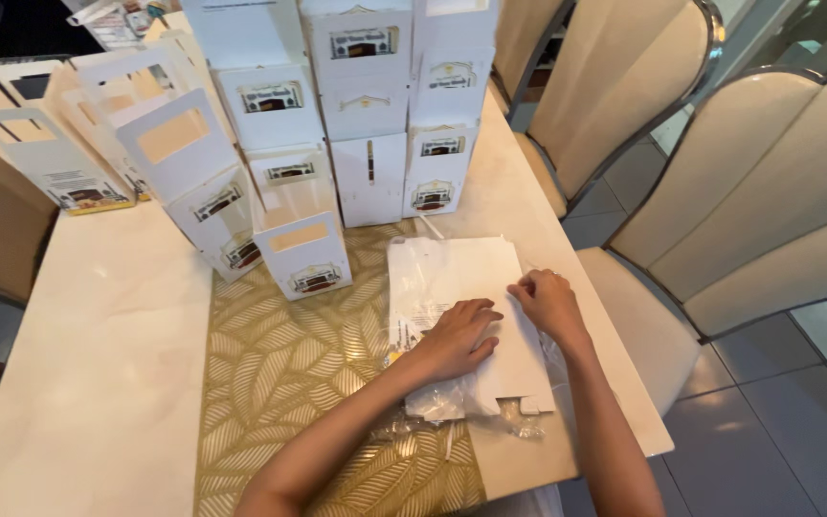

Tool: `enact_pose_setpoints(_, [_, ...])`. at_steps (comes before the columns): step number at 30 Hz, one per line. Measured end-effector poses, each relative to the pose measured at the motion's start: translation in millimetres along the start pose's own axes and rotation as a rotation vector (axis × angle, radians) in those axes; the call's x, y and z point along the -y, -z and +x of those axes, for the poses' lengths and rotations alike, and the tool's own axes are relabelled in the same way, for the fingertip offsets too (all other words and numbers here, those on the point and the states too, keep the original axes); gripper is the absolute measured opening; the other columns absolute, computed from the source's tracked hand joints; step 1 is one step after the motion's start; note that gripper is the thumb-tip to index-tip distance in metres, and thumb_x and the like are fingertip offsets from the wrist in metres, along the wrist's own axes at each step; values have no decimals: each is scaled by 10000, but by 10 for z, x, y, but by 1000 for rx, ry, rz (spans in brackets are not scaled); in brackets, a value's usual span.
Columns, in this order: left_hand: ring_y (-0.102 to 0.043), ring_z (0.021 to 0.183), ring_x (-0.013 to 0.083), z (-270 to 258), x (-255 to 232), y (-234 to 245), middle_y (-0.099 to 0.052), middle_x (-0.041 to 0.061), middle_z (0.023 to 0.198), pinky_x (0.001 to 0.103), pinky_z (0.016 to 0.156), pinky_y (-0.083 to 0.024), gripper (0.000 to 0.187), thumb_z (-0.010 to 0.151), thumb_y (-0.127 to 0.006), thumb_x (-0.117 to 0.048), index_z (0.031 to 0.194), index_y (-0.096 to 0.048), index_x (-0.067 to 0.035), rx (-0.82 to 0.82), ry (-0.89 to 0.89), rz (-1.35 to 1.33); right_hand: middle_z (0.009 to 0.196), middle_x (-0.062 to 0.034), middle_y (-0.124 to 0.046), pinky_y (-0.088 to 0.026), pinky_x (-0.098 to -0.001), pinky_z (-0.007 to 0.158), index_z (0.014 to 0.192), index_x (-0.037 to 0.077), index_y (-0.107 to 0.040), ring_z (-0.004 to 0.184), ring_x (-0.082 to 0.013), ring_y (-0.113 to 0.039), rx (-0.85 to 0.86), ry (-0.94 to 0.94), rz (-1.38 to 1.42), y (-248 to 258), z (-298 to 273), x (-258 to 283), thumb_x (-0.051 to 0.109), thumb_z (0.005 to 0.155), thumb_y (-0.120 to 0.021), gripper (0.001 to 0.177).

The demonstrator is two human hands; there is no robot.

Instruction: The person assembles flat-packed white cardboard boxes by folding along pre-scored lines and tucking flaps into slots. They handle multiple boxes one at a time, stacking completed units on a table.

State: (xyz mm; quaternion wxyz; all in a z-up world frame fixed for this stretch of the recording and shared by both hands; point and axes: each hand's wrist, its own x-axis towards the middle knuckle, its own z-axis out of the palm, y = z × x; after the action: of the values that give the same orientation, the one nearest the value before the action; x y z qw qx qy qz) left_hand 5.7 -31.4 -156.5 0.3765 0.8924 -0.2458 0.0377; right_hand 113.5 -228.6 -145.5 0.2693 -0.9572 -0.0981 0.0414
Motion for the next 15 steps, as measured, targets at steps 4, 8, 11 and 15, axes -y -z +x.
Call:
enact_pose_setpoints(4, [-401,1382,382,-1,85,-137,-454,237,1458,492,1161,-316,482,962,-590,-258,1368,-525,-6,-33,0,45,1035,-196,-690,-535,-437,803,1074,-25,-670,937,-332,-673,-124,111,-72,-64,3,-45,351,787,-856,508])
enact_pose_setpoints(8, [-397,1391,392,-43,130,-179,-456,240,1458,491,1170,-313,499,955,-600,-260,1366,-518,11,-72,1,77,942,-173,-715,-540,-401,778,1025,-7,-645,878,-306,-684,-66,-40,-33,-49,-44,51,345,762,-890,503])
enact_pose_setpoints(11, [-392,1403,403,-68,90,-147,-442,237,1473,492,1187,-321,506,953,-595,-263,1372,-506,6,-96,0,64,949,-150,-716,-553,-362,739,1041,34,-583,861,-259,-690,-82,-42,201,0,-98,162,284,767,-871,470])
enact_pose_setpoints(15, [-251,1456,433,-32,-26,-37,-295,280,1527,579,1220,-175,572,956,-607,-243,1433,-422,12,-91,45,89,962,-108,-715,-563,-303,674,1092,98,-529,861,-178,-698,55,-49,642,138,-177,226,198,790,-800,418])
